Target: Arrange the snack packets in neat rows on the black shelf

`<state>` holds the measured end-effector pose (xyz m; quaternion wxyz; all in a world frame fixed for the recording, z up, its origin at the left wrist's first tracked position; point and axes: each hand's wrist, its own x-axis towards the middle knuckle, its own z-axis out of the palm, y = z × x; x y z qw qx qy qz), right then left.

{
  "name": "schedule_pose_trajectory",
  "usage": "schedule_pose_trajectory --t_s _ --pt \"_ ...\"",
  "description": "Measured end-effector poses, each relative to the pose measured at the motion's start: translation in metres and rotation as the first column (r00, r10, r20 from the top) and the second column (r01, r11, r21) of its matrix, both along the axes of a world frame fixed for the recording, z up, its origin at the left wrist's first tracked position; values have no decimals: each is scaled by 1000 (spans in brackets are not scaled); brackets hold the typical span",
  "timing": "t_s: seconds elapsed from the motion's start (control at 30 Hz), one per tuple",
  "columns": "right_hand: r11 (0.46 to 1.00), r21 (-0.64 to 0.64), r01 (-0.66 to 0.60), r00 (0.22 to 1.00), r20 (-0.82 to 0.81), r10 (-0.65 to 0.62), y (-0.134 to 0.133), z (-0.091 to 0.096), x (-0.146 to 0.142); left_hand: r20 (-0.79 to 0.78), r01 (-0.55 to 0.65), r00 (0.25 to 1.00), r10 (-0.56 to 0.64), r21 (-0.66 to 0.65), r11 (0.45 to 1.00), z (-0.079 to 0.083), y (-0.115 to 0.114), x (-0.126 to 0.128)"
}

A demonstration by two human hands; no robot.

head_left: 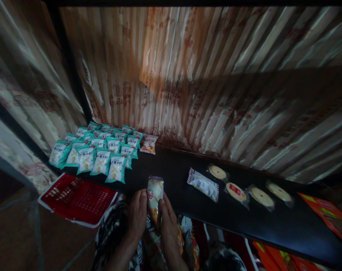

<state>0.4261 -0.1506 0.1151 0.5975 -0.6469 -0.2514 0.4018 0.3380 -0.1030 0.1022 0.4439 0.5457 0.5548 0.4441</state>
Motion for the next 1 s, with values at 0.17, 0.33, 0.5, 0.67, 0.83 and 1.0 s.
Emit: schedule_pose_trajectory --t_s 0.17,0.33,0.5,0.67,0.83,1.0 --pt "997 65 -52 991 124 44 3 -8 0 115 26 993 -13 -109 994 6 -1 -1" --pt "989 119 -91 957 285 54 4 -19 -3 215 84 976 -45 -177 981 8 0 -4" --pt "986 114 -126 895 442 63 3 -27 -10 318 126 947 -43 -243 962 11 3 -8" --pt "971 137 -196 784 617 71 4 -28 -14 446 140 895 6 -294 945 13 6 -8" --pt "959 143 -245 682 728 66 3 -29 -15 490 53 859 147 -372 927 3 11 -8" --pt "958 105 -269 658 746 103 1 -33 -13 550 26 798 247 -439 898 -12 21 -9"
